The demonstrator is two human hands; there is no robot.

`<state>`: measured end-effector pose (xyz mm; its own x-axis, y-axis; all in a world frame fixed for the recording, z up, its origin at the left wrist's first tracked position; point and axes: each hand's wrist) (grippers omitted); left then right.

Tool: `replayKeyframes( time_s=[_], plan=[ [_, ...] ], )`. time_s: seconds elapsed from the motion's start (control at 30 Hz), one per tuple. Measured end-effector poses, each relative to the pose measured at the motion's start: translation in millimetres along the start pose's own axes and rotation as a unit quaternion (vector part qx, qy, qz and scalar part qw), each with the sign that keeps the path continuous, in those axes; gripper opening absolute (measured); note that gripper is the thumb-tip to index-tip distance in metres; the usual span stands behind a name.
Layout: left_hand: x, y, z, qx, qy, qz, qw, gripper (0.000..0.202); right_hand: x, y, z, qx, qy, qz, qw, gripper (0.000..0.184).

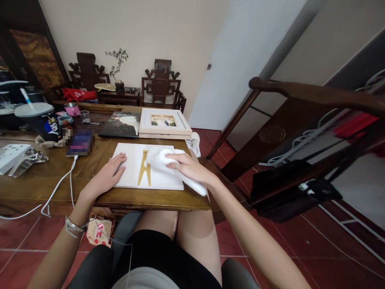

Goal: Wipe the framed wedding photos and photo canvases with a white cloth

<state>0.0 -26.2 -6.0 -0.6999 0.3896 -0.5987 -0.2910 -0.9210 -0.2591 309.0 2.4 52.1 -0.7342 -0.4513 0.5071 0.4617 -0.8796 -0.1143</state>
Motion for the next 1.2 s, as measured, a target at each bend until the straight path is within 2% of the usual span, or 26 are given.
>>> replayKeyframes(
  time_s=[0.13, 0.23, 0.3, 0.4, 0.57, 0.67, 0.77, 0.87, 0.97, 1.1, 1.2],
  plan=[
    [1, 1, 0.3, -0.003, 0.002, -0.003, 1.0, 0.047, 19, -54, -22, -0.029, 0.031, 0.077, 0.996, 0.03],
    [0, 1, 0.4, -0.001, 0.005, -0.004, 1.0, 0.047, 33, -68, -43, -0.034, 0.098, 0.101, 0.989, 0.031],
    [0, 1, -0.3, -0.005, 0.008, -0.007, 1.0, 0.047, 41, -59, -53, -0.022, 0.149, 0.133, 0.98, 0.036],
    [1, 0, -2.1, -0.015, 0.014, -0.012, 1.0, 0.047, 57, -23, -57, 0.006, 0.189, 0.179, 0.966, 0.04],
    [2, 0, -3.7, -0.021, 0.01, -0.009, 1.0, 0.045, 90, 42, -36, 0.08, 0.151, 0.231, 0.958, 0.034],
    [1, 0, -2.8, -0.017, 0.003, -0.005, 1.0, 0.046, 96, 51, -27, 0.097, 0.132, 0.227, 0.96, 0.03],
    [0, 0, -1.9, -0.014, 0.0, 0.003, 1.0, 0.047, 81, 32, -30, 0.082, 0.132, 0.174, 0.972, 0.032],
    [-1, 0, -1.4, -0.013, 0.002, 0.002, 1.0, 0.048, 56, -8, -37, 0.037, 0.133, 0.147, 0.979, 0.036],
    [-1, 1, -0.8, -0.007, 0.002, 0.0, 1.0, 0.048, 38, -54, -39, 0.018, 0.137, 0.152, 0.979, 0.032],
    [1, 0, -0.4, -0.012, 0.008, -0.005, 1.0, 0.046, 39, -93, -42, 0.005, 0.164, 0.132, 0.977, 0.031],
    [3, 0, -0.8, -0.02, 0.007, -0.008, 1.0, 0.044, 48, -95, -50, -0.001, 0.203, 0.138, 0.969, 0.036]
  ],
)
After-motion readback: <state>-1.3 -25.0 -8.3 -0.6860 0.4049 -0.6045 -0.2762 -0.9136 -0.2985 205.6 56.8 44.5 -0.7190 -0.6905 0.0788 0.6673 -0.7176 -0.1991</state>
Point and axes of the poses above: each hand's wrist, its own y-axis away from the middle knuckle, its own z-axis out of the back of the hand, x = y × z, and after that the axes turned 11 degrees about y, right-handed
